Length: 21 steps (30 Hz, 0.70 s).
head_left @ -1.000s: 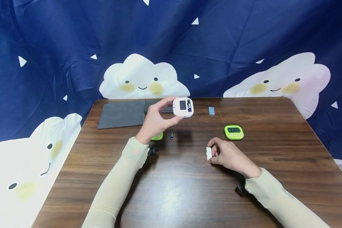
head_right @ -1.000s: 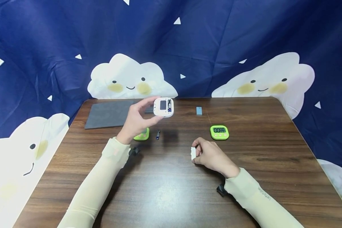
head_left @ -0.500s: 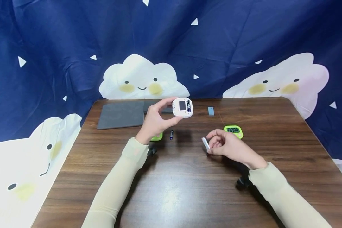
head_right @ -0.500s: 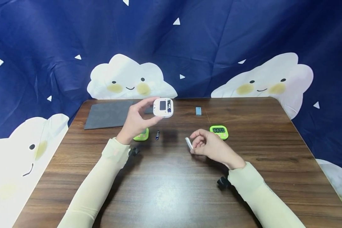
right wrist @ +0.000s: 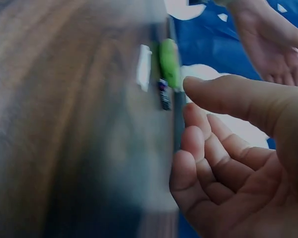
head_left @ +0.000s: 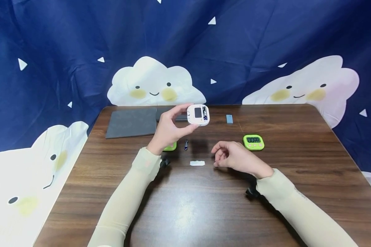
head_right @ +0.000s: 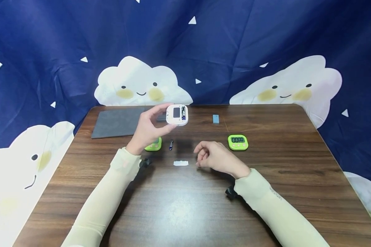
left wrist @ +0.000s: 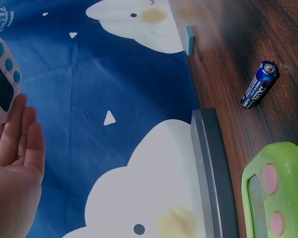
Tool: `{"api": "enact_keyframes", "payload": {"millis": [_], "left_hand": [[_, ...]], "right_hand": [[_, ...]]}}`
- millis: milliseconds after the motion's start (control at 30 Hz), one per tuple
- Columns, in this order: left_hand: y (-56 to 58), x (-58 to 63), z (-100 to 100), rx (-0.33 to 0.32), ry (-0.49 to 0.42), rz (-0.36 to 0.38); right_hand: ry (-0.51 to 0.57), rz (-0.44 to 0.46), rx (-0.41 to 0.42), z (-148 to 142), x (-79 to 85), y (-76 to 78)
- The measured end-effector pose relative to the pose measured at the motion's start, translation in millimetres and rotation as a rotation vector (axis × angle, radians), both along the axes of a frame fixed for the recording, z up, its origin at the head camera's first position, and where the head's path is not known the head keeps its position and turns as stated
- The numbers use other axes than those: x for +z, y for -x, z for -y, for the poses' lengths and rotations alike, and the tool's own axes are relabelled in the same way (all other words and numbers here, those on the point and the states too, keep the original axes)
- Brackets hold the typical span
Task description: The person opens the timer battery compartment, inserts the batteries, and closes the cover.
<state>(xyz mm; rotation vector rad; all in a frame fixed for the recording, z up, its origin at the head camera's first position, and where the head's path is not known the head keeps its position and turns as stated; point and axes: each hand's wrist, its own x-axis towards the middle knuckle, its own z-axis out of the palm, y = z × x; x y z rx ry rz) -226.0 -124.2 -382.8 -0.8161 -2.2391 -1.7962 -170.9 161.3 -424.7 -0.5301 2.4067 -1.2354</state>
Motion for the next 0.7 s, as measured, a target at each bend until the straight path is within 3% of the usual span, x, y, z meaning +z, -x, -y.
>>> {"api": "enact_keyframes", "payload": {"millis": [367, 633, 700], "left_hand": [[-1.3, 2.7, 1, 0.003, 0.004, 0.003], [-1.5, 3.9, 0, 0.010, 0.011, -0.012], [-1.0, 4.0, 0, 0.011, 0.009, -0.013]], "right_hand": [[-0.175, -0.201, 0.068, 47, -11.8, 2.1], [-0.217, -0.172, 0.084, 60, -22.0, 11.8], [-0.215, -0.210, 0.102, 58, -37.8, 17.6]]}}
